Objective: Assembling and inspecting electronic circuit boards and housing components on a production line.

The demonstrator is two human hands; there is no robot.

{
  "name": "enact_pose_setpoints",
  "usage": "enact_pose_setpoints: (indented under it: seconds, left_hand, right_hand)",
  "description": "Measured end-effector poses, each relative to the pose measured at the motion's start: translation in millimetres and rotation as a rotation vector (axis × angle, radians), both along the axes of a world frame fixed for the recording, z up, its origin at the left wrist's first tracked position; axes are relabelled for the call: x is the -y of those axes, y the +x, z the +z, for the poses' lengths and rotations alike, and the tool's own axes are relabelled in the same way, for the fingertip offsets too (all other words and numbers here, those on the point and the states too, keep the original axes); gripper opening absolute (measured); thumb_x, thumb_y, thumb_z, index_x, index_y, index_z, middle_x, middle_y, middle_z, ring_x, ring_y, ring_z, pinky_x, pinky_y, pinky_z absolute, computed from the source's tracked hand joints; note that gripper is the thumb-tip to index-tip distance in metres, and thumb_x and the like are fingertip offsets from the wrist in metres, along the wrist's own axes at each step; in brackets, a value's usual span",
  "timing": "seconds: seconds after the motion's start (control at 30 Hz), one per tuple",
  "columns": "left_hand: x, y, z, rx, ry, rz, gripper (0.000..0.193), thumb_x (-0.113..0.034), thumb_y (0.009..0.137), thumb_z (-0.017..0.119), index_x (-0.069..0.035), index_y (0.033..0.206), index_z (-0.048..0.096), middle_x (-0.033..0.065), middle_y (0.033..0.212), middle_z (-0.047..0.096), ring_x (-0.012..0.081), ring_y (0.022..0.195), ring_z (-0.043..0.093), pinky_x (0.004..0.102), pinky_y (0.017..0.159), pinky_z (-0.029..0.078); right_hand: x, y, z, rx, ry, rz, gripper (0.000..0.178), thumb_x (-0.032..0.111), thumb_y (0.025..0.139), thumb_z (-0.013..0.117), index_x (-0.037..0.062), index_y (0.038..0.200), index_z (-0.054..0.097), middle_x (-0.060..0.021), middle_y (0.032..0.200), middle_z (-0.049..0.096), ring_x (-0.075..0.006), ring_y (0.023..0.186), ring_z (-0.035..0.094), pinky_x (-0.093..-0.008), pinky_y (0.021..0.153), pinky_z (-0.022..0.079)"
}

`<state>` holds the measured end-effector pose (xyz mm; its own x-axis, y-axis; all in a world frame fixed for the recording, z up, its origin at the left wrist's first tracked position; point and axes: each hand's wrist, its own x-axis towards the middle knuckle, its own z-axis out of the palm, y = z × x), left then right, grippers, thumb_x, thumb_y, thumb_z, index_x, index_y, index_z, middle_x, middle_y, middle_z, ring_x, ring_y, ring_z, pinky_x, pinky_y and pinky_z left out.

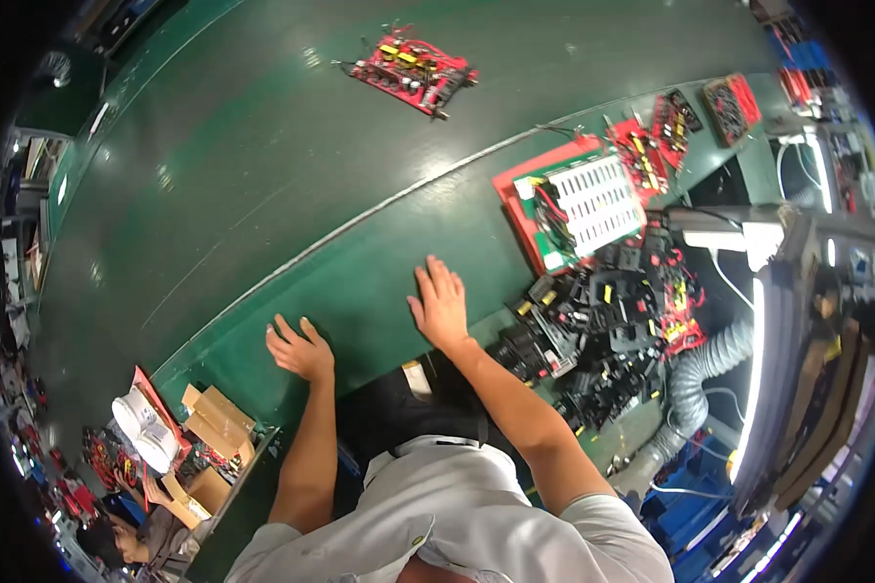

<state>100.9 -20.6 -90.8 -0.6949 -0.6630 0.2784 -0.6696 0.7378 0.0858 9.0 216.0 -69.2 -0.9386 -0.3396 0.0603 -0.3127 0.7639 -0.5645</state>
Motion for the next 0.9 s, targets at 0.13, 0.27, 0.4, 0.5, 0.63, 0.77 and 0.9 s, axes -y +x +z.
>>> enact_pose_setpoints:
  seconds: [0.13,0.27,0.4,0.5,0.63,0.77,0.9]
  left_hand:
    - [-1.8,0.9,-6.7,0.043,0.057,-0.039,0.047,-0.036,0.097,0.054,-0.01,0.135,0.05,0.0205,0.131,0.048,0.0375,0.124,0.043,0.0519,0.099,0.037]
    - [39.9,-65.5,3.7,-0.134,0.214,-0.251,0.035,-0.03,0.094,0.062,-0.008,0.121,0.061,0.0174,0.122,0.056,0.0347,0.114,0.048,0.049,0.094,0.04]
    - [51.8,-74.9,-4.1,-0.148,0.133,-0.414,0.031,-0.028,0.094,0.062,-0.008,0.118,0.063,0.015,0.122,0.057,0.034,0.111,0.049,0.0467,0.092,0.041]
    - [52.0,-72.0,-10.4,-0.16,0.14,-0.428,0.031,-0.028,0.094,0.063,-0.009,0.119,0.063,0.0143,0.122,0.058,0.0333,0.11,0.051,0.0456,0.091,0.042]
    - [42.0,-76.6,-14.2,-0.211,0.094,-0.439,0.029,-0.027,0.095,0.061,-0.007,0.116,0.064,0.0154,0.12,0.059,0.034,0.111,0.052,0.0462,0.093,0.042]
    - [45.8,-74.2,-21.0,-0.191,0.055,-0.469,0.029,-0.027,0.096,0.057,-0.006,0.115,0.063,0.0149,0.116,0.061,0.0332,0.111,0.053,0.0457,0.095,0.039]
    - [58.6,-74.0,-17.3,-0.114,-0.011,-0.445,0.03,-0.026,0.097,0.054,-0.005,0.117,0.061,0.0105,0.116,0.061,0.0302,0.115,0.052,0.0444,0.098,0.037]
  right_hand:
    - [13.4,-25.6,-21.1,-0.07,0.238,-0.088,0.055,0.028,0.087,0.065,0.0052,0.134,0.05,-0.0174,0.147,0.042,-0.0347,0.133,0.041,-0.0493,0.11,0.027]
    - [16.4,-30.3,-13.5,-0.037,0.308,-0.094,0.054,0.028,0.086,0.065,0.0078,0.134,0.052,-0.0154,0.147,0.042,-0.0328,0.134,0.041,-0.0484,0.11,0.027]
    - [22.0,-30.8,-14.9,-0.067,0.284,-0.128,0.054,0.029,0.085,0.066,0.0098,0.134,0.053,-0.0138,0.147,0.043,-0.0311,0.133,0.042,-0.0477,0.109,0.028]
    - [19.2,-31.8,-16.6,-0.064,0.25,-0.129,0.054,0.031,0.085,0.067,0.0113,0.133,0.053,-0.0126,0.146,0.043,-0.03,0.132,0.043,-0.0474,0.108,0.029]
    - [8.3,-28.7,-15.2,-0.059,0.063,-0.165,0.05,0.024,0.082,0.07,0.0108,0.128,0.055,-0.0108,0.145,0.045,-0.0306,0.131,0.044,-0.0485,0.106,0.033]
    - [3.2,12.5,-5.5,-0.03,-0.303,-0.317,0.041,0.011,0.082,0.069,0.0056,0.121,0.056,-0.0157,0.127,0.057,-0.0349,0.12,0.053,-0.0467,0.1,0.042]
    - [-36.4,119.3,48.9,0.275,-0.543,-0.216,0.026,0.005,0.085,0.066,0.0023,0.11,0.062,-0.0158,0.106,0.066,-0.0343,0.097,0.063,-0.043,0.083,0.051]
